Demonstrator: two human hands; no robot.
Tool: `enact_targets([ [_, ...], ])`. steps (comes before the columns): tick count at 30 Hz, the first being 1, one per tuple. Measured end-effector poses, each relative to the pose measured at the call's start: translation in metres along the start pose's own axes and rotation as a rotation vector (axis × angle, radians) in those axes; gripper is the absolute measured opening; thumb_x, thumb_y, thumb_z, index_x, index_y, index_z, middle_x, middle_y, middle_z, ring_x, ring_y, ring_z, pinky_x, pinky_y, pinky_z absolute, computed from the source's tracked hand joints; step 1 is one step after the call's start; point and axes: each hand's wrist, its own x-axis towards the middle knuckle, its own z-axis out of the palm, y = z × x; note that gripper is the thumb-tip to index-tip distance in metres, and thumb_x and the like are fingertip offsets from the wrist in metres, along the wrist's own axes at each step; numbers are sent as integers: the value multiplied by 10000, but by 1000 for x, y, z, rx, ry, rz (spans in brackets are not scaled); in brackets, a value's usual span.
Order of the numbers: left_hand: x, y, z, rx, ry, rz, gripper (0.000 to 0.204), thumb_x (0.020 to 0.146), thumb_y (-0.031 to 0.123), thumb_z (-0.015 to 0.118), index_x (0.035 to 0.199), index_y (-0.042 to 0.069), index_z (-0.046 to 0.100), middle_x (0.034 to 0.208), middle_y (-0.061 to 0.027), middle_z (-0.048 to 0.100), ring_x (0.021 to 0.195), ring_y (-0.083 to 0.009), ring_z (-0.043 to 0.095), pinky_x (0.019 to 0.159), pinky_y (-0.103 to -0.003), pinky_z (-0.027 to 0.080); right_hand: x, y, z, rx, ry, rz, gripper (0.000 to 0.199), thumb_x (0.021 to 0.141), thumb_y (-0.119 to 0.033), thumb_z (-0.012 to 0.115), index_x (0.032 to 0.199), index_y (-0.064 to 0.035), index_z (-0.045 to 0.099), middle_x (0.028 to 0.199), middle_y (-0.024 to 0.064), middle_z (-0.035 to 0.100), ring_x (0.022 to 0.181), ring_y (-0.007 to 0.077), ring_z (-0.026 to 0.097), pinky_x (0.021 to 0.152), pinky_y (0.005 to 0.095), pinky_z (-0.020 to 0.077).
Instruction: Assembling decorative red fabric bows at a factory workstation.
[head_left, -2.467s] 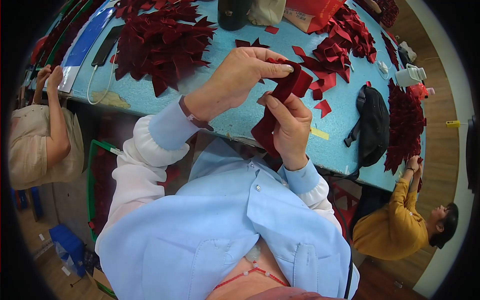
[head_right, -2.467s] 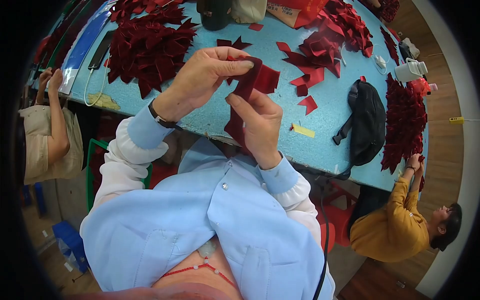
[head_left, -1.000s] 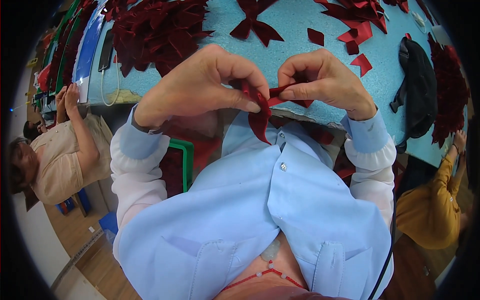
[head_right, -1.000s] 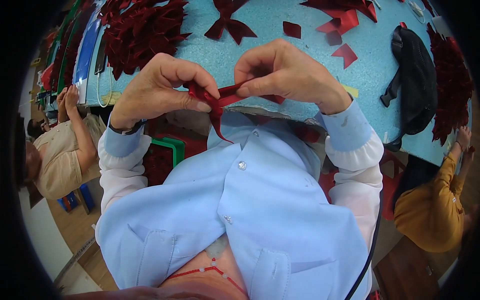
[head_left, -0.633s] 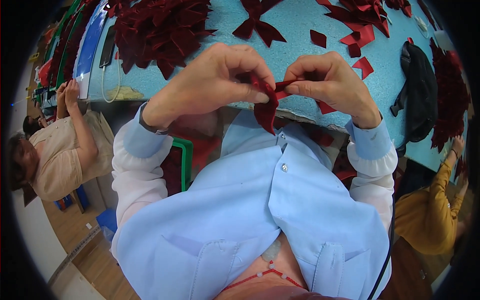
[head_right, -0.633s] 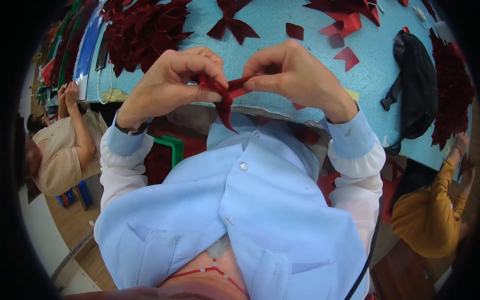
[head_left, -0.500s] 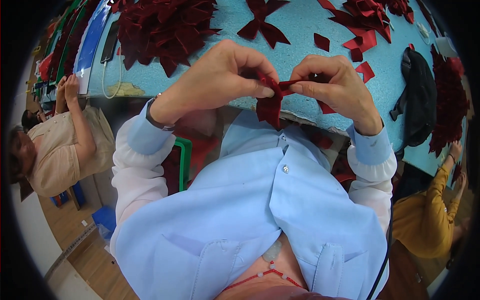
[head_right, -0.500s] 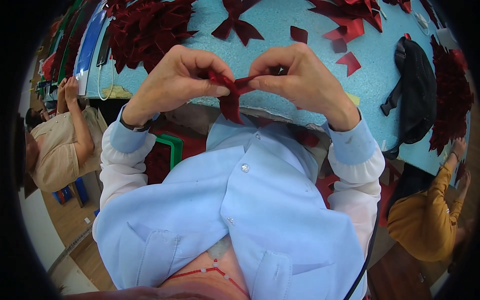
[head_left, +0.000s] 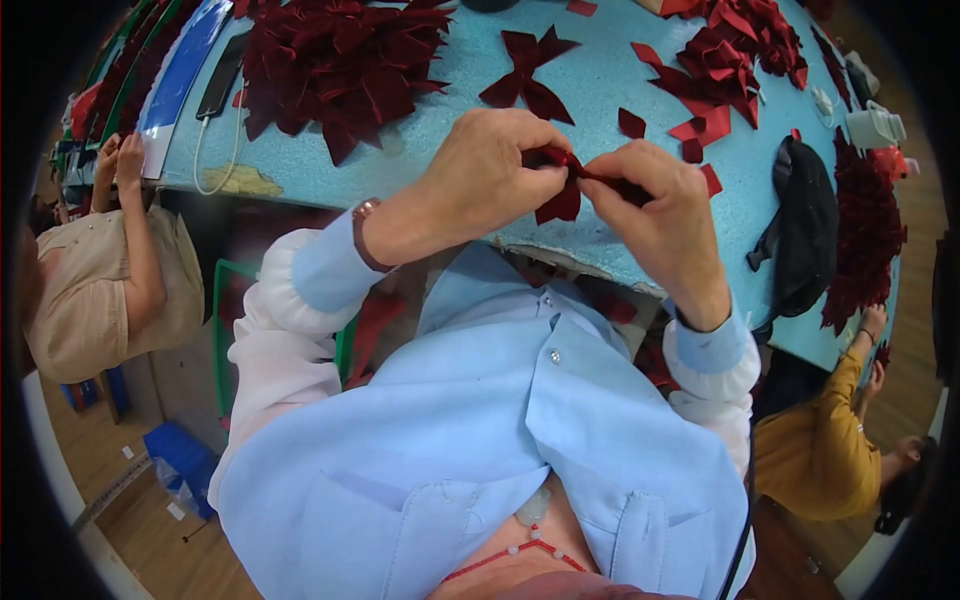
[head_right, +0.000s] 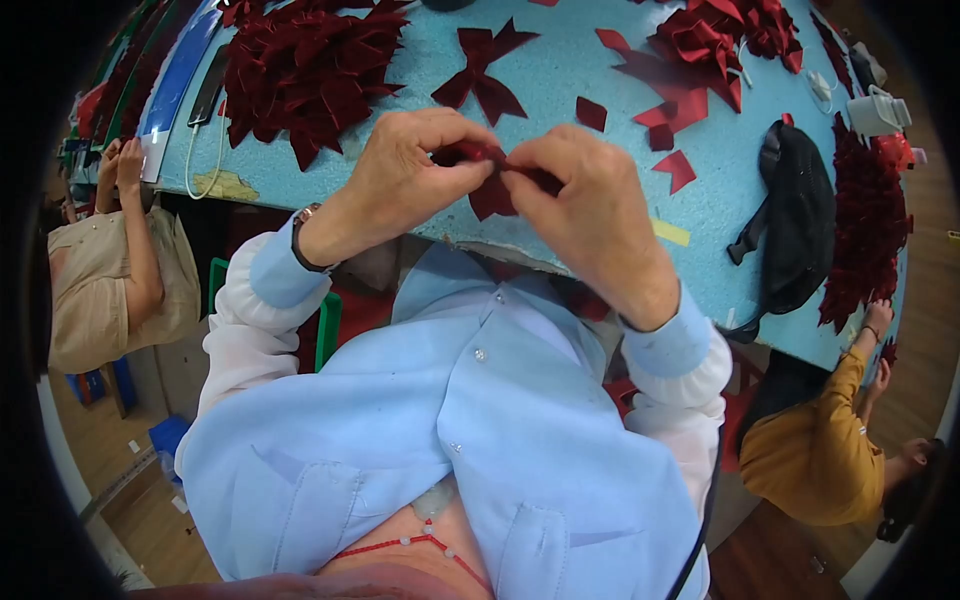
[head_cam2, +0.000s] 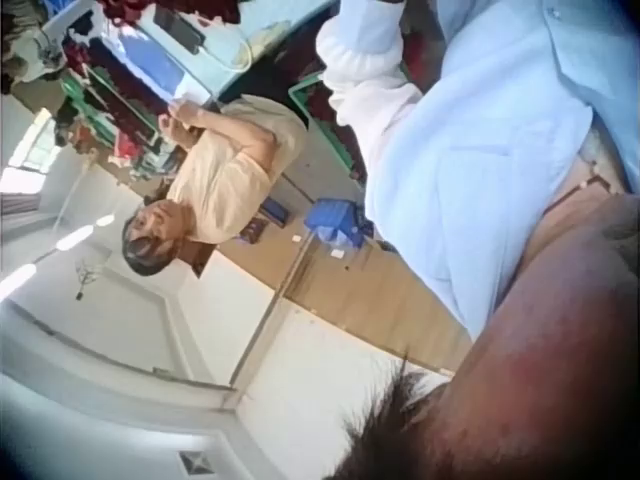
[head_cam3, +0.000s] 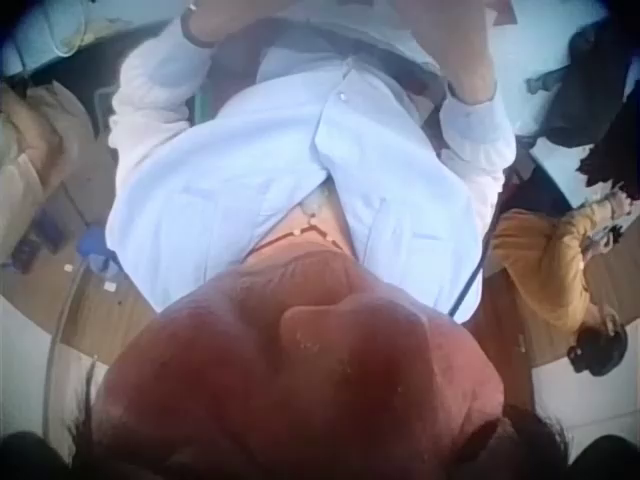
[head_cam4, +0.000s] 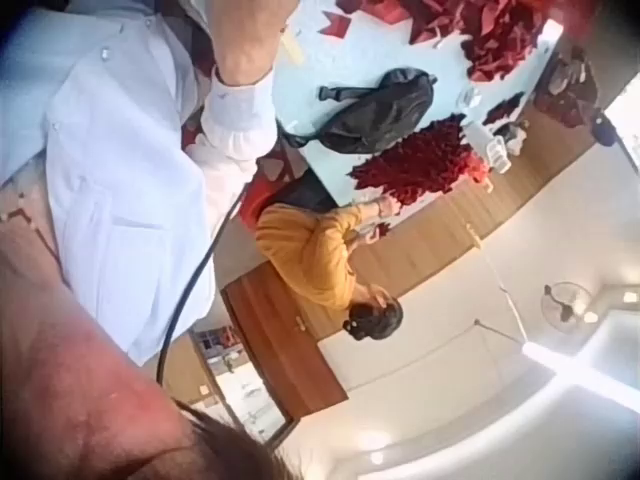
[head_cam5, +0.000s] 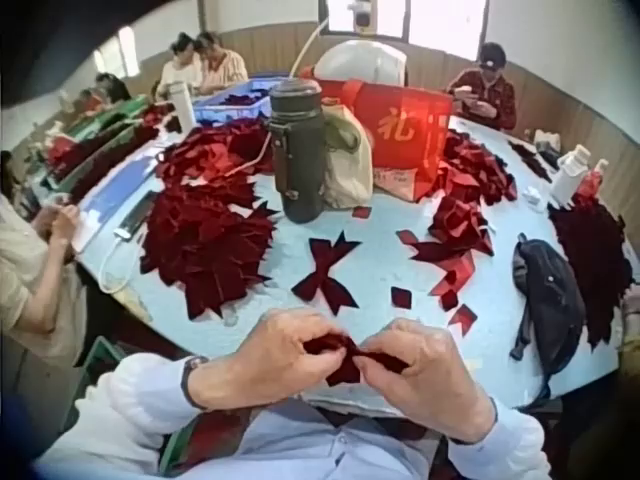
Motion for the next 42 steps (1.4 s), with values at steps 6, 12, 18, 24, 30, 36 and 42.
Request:
enact_targets([
  [6,4,-5,23,-473,265,-205,157,752,54,623,872,-40,659,752,-99,657,691,-141,621,615,-257,500,-6,-2,30,-151,270,-154,151,712,23,655,861,29,631,745,123,577,591,206,558,521,274,436],
  [12,5,-6,24,-1016,249,-358,141,799,47,611,876,-64,654,791,-86,652,730,-149,625,658,-254,522,-6,0,40,-421,367,-225,219,695,53,623,912,21,615,803,121,568,696,270,566,559,332,462],
  [18,10,-2,22,-1242,250,-493,153,805,24,639,932,-62,643,866,-116,653,770,-169,630,725,-276,526,-5,-3,43,-548,372,-249,253,686,71,627,937,44,613,838,136,566,717,279,563,583,332,469],
  [24,15,-4,20,-1255,311,-464,170,784,14,663,936,-59,641,872,-120,656,790,-166,634,742,-271,520,-15,1,49,-576,418,-368,313,657,64,655,966,60,607,820,132,540,694,276,543,571,339,459],
  [30,17,-2,14,-1155,272,-331,223,776,23,677,980,-53,625,879,-114,656,796,-150,634,725,-252,522,-36,-5,41,-578,337,-436,309,647,65,671,950,63,609,802,127,527,680,268,530,567,331,447],
  [36,14,2,1,-973,142,-235,304,767,37,694,1038,-46,583,882,-108,657,794,-138,634,722,-249,519,-49,-18,-2,-266,478,-307,198,757,14,668,946,46,615,846,104,590,773,200,580,677,262,468],
  [42,19,19,-8,-843,-79,-232,349,743,62,713,1036,-46,555,851,-113,655,766,-136,635,696,-242,515,-30,-12,-9,535,273,264,192,808,-37,657,982,38,623,918,73,622,839,118,583,734,221,469],
])
